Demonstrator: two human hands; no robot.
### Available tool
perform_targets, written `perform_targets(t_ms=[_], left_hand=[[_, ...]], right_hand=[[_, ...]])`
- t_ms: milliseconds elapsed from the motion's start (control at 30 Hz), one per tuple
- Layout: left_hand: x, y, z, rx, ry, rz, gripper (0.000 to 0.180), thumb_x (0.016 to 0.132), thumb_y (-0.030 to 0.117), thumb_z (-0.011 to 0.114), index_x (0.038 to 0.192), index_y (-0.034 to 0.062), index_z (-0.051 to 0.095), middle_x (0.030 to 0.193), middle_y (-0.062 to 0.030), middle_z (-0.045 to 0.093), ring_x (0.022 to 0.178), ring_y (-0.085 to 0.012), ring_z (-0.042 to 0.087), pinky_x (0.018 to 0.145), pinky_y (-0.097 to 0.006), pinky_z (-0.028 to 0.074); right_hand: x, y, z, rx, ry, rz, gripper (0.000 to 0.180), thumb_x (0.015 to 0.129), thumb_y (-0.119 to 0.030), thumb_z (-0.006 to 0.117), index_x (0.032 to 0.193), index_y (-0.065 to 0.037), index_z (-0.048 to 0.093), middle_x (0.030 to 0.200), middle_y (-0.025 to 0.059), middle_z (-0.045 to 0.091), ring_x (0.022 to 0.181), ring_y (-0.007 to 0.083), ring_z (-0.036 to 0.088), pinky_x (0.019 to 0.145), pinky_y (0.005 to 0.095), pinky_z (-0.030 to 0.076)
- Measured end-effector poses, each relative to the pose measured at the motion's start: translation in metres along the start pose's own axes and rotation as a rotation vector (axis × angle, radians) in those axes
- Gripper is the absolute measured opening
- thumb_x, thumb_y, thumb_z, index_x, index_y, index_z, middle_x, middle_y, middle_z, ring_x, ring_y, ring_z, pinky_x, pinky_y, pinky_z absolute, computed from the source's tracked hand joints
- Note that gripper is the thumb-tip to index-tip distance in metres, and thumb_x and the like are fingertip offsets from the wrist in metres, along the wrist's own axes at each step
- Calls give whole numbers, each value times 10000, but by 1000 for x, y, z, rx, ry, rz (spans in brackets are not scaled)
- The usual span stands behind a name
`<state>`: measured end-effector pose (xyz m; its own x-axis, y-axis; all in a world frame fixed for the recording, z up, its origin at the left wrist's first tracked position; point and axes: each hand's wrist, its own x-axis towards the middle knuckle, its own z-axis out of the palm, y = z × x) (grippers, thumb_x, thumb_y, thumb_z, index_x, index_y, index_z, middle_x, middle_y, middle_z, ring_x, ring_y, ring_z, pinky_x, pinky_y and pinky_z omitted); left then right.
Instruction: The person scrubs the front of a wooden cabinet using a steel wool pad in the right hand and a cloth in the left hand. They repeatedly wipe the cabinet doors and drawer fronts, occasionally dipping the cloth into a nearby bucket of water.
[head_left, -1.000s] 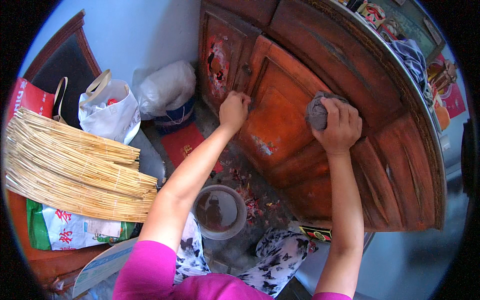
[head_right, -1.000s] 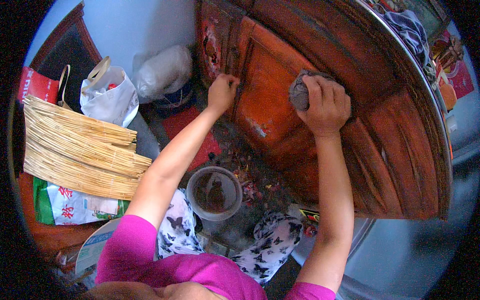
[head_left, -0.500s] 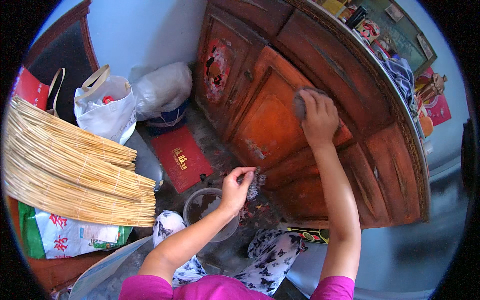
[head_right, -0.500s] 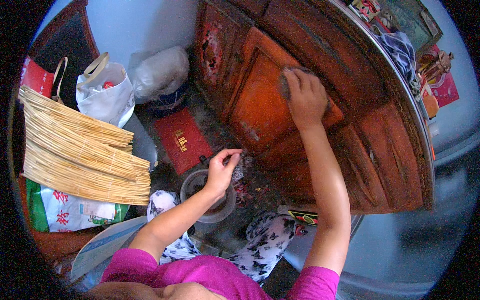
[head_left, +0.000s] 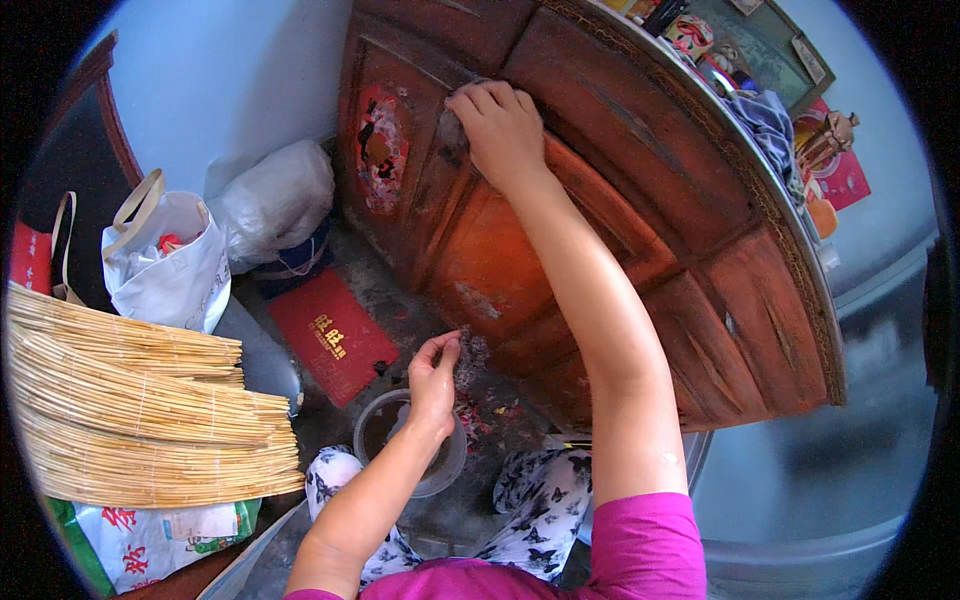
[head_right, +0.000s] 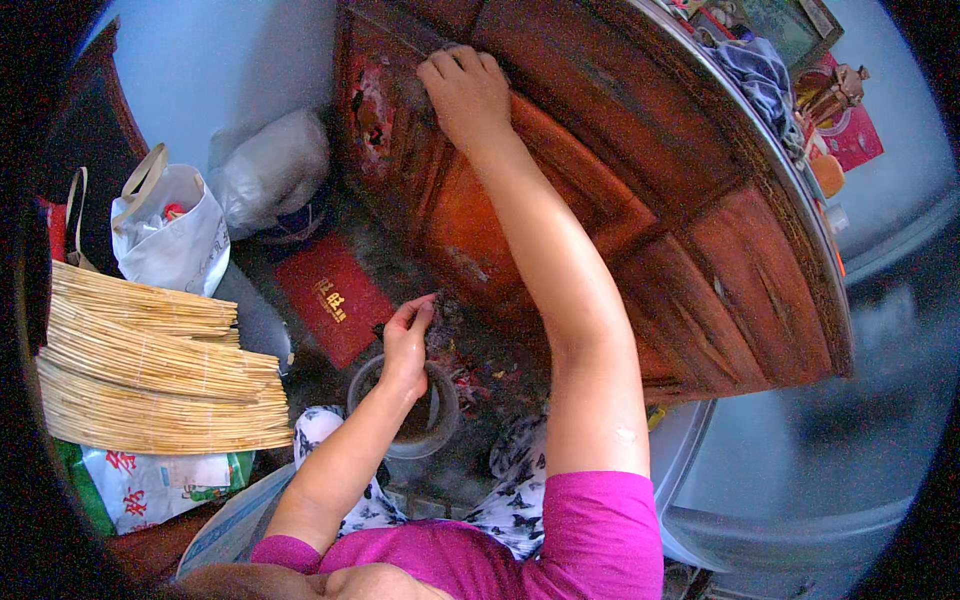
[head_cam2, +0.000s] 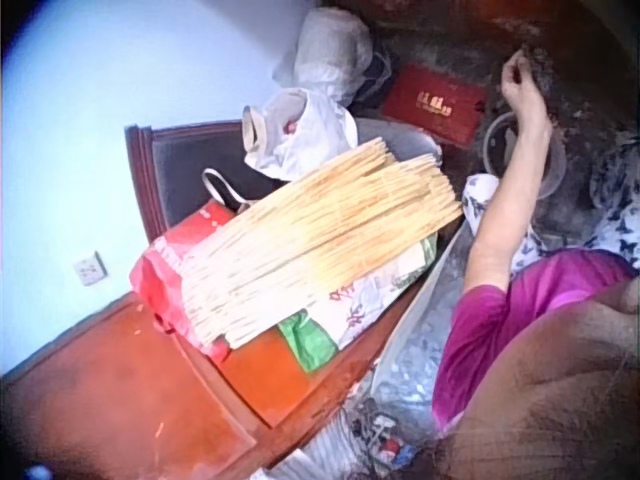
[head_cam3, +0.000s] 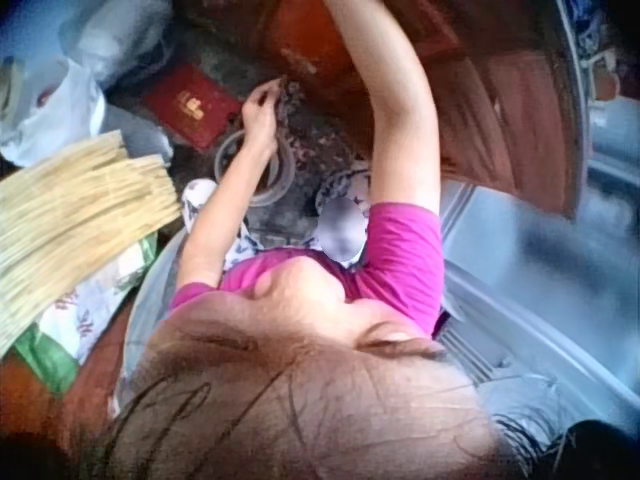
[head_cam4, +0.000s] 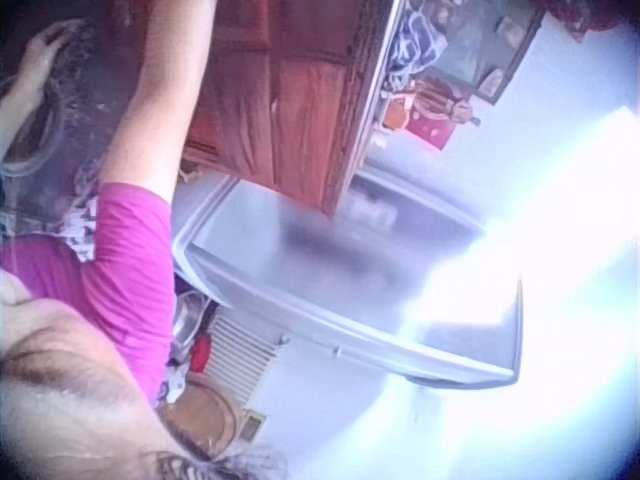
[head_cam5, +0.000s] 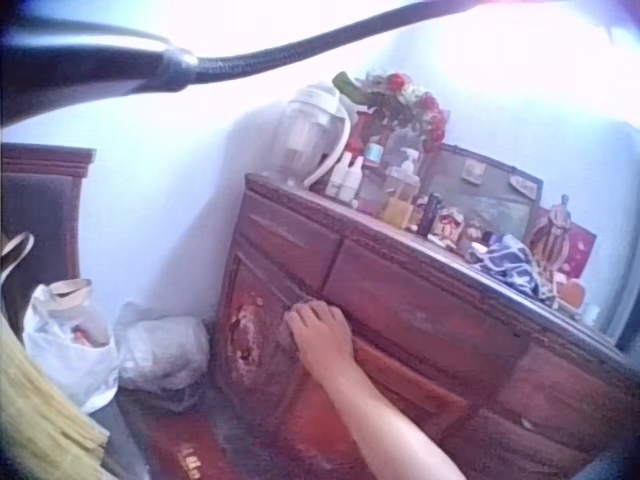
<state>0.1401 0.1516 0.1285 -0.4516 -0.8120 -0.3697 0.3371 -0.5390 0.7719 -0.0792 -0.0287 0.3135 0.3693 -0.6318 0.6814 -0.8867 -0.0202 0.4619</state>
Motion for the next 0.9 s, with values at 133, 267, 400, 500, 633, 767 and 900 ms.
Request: perform_targets(t_ms=[133,267,400,500,633,767,900], left_hand=[[6,-8,-9,-115,-22,-36,263,1074,198,670,1269,30,726,1221,-22,716,1137,-135,606,1063,-309,436],[-5,-4,-6,-153,-26,-89,243,1075,210,679,1233,34,734,1174,-17,728,1081,-117,637,995,-279,481],[-19,12,1,-224,-25,-184,254,1067,238,687,1243,58,718,1107,0,741,995,-116,671,885,-278,526],[-26,20,-1,-207,-38,-253,249,1057,270,689,1248,112,704,1056,25,753,883,-88,667,722,-276,500],[-25,20,-2,-225,-73,-265,250,1043,275,694,1251,136,697,1040,36,755,855,-79,659,673,-271,469],[-23,17,-3,-227,-72,-309,254,1039,278,699,1255,143,697,1050,32,748,865,-86,654,679,-274,469],[-18,20,1,-214,-39,-327,268,1040,267,701,1272,133,697,1064,16,739,880,-103,656,698,-279,486]], right_hand=[[-48,1,-54,-11,-54,44,477,773,13,731,1207,-186,710,1280,5,692,1227,296,612,1031,481,493],[-109,11,-129,-48,-148,110,532,773,35,714,1249,-202,706,1280,3,685,1196,312,623,1022,478,506],[-166,15,-197,-163,-270,184,553,772,53,713,1264,-198,701,1305,26,663,1183,322,616,999,482,508],[-183,20,-194,-202,-269,141,572,768,68,721,1276,-194,694,1292,46,657,1176,329,613,996,486,504],[-141,20,-158,-182,-174,152,609,762,84,737,1301,-190,671,1261,65,656,1165,337,616,980,491,513],[-80,17,-103,11,-71,179,539,831,42,696,1297,-228,658,1260,78,672,1165,377,643,942,504,552],[8,11,-40,105,96,-5,509,830,49,700,1255,-229,678,1265,55,678,1150,323,679,867,447,611]])
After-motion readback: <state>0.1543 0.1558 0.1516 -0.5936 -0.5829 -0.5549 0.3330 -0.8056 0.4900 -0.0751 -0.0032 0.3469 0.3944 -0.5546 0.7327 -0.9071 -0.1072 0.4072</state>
